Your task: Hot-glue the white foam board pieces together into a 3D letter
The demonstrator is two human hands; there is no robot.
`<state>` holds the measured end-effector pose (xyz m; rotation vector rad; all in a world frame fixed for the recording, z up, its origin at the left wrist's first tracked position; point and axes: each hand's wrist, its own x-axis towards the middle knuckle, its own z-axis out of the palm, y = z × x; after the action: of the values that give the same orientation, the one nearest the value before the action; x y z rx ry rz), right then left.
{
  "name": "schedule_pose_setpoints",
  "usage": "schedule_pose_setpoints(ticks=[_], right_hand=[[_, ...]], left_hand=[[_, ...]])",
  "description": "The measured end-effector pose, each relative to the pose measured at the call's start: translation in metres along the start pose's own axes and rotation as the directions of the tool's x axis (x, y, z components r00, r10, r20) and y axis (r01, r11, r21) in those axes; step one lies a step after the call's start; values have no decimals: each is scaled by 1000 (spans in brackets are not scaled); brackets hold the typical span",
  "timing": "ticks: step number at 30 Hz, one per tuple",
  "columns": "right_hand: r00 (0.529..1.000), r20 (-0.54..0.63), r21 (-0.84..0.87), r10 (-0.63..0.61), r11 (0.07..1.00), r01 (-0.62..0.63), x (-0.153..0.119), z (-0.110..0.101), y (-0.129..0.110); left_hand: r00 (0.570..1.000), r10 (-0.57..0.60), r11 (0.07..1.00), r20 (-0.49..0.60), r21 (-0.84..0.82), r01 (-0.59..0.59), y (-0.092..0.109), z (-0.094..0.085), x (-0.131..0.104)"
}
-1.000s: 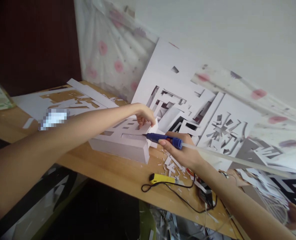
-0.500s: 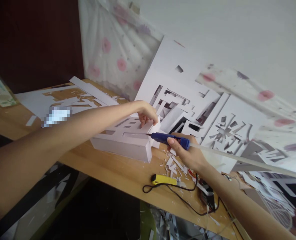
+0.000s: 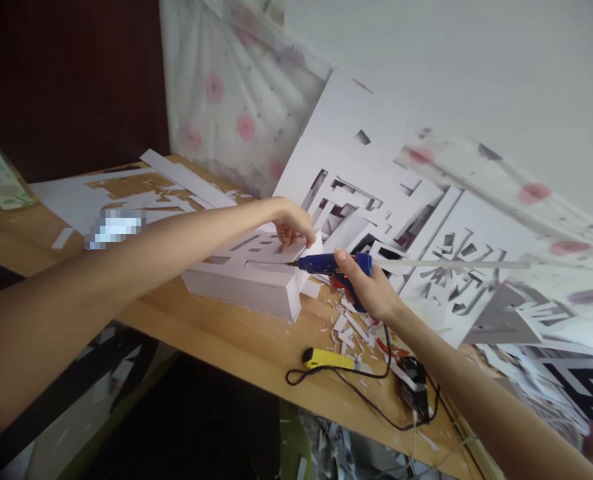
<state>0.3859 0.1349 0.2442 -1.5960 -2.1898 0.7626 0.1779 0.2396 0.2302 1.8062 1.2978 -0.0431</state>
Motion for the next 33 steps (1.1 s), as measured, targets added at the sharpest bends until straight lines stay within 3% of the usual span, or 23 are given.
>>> schedule_pose_setpoints(ticks=[7,12,22,33], right_hand=[[998,-37,38,44,998,-42,1,7,-5],[999,35,21,-9,1000,8,8,9,-9],[994,-6,26,-112,993,112,13,14,-26],[994,-31,-96,-100,991,97,21,11,-43]], left_hand=[[1000,-5,1000,-28,-30,4,-3,-2,-5],[998,14,1000,-58,-27,-15,-4,-1,-11],[994,43,998,-97,-34,-46,-12,-7,-19],[983,161,982,-88,-88,-169,-29,-18,-19]])
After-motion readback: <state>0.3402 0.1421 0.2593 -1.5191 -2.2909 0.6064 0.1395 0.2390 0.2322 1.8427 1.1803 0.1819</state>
